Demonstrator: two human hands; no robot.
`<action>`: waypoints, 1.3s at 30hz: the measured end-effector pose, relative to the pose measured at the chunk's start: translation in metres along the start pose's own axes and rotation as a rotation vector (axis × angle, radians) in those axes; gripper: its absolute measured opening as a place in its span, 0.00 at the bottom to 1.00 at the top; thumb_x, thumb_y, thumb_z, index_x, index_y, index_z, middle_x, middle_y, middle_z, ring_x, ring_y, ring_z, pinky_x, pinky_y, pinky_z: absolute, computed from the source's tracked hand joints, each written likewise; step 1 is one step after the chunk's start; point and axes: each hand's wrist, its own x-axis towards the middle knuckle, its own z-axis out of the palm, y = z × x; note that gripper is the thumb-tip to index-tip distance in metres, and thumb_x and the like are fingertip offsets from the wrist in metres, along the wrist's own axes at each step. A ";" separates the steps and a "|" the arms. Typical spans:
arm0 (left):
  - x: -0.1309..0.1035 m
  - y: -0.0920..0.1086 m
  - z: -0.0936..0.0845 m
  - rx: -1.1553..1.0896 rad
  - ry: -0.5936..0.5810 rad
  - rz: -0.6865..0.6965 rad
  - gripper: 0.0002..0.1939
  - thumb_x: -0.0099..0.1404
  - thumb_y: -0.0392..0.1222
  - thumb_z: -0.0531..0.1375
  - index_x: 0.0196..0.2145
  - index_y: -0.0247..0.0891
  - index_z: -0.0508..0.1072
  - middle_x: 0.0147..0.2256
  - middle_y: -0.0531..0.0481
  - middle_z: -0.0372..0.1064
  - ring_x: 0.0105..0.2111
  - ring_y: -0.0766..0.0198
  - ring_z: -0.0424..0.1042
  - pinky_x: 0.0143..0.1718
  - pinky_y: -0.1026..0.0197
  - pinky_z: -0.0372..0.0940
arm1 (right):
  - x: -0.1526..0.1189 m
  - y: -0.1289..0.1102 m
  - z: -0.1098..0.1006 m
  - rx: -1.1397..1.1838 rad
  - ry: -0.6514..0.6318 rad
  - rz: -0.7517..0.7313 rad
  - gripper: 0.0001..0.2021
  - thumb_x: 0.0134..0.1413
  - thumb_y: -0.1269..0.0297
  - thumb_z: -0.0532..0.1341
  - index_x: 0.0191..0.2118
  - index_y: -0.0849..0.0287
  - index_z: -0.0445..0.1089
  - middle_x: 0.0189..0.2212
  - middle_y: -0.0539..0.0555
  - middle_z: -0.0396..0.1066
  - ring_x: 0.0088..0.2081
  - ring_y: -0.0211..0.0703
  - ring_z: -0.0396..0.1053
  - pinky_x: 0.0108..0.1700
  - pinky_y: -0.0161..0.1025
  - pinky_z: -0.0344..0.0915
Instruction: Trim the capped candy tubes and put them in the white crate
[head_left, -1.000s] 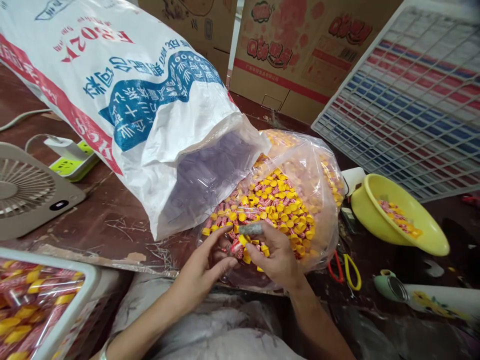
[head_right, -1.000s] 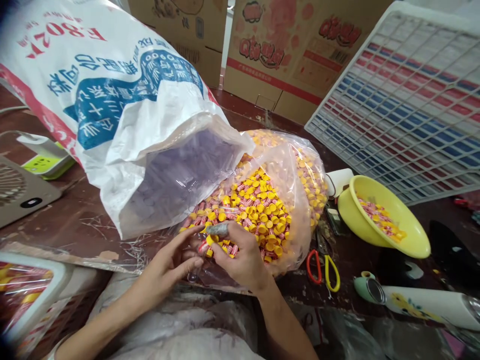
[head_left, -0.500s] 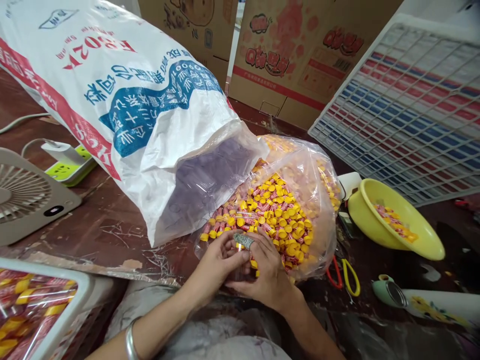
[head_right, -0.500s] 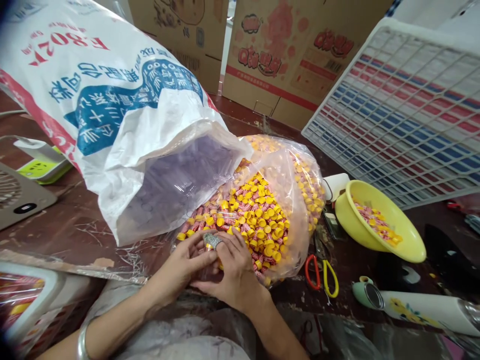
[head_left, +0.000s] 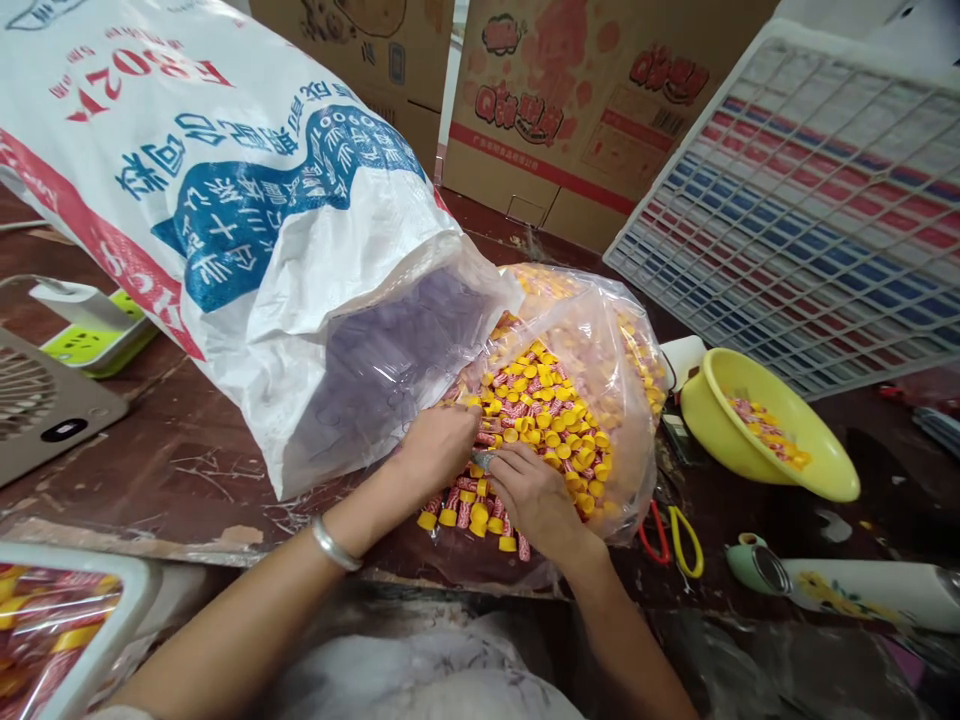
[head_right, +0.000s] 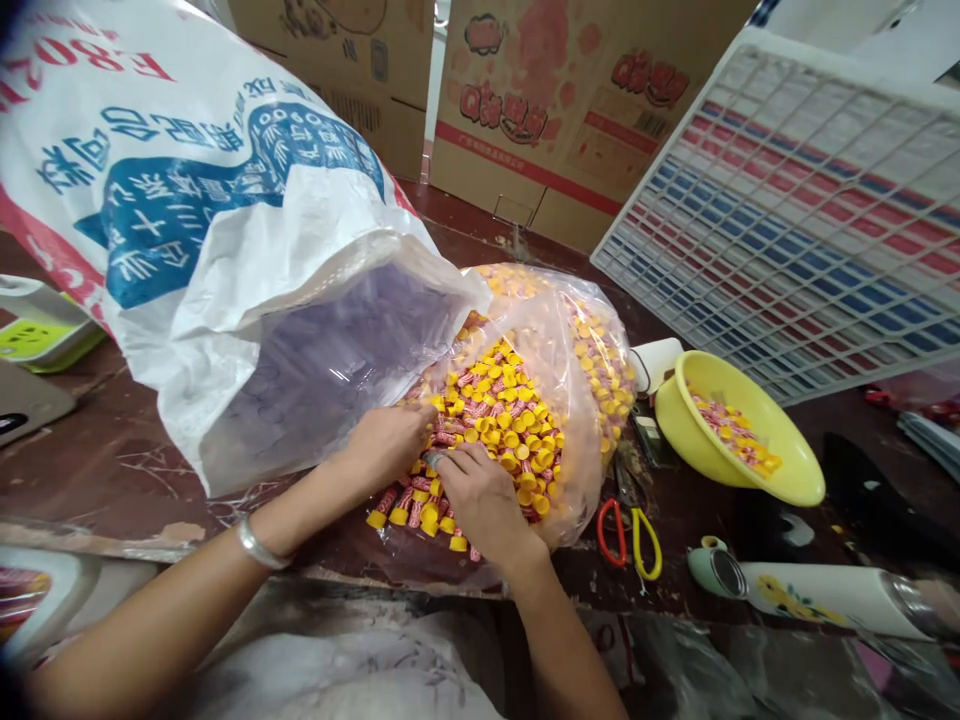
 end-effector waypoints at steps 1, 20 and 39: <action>-0.006 -0.004 -0.004 -0.019 -0.004 0.004 0.13 0.66 0.30 0.54 0.45 0.31 0.75 0.35 0.36 0.78 0.37 0.49 0.78 0.39 0.54 0.69 | 0.003 -0.002 0.003 0.011 -0.007 -0.001 0.06 0.65 0.74 0.58 0.42 0.59 0.71 0.41 0.57 0.75 0.46 0.50 0.69 0.50 0.47 0.71; -0.103 -0.025 0.016 -1.205 -0.110 -0.088 0.15 0.62 0.50 0.65 0.41 0.37 0.71 0.36 0.51 0.71 0.38 0.60 0.69 0.42 0.61 0.63 | 0.012 -0.037 -0.004 0.799 0.343 0.411 0.07 0.64 0.59 0.62 0.41 0.56 0.71 0.35 0.52 0.77 0.38 0.43 0.76 0.41 0.39 0.73; -0.089 -0.014 0.018 -1.029 -0.021 -0.119 0.07 0.57 0.37 0.63 0.35 0.36 0.72 0.31 0.50 0.69 0.32 0.60 0.70 0.36 0.58 0.67 | -0.012 -0.034 -0.011 0.331 0.124 0.145 0.44 0.45 0.50 0.74 0.64 0.56 0.54 0.57 0.64 0.65 0.60 0.62 0.64 0.59 0.58 0.66</action>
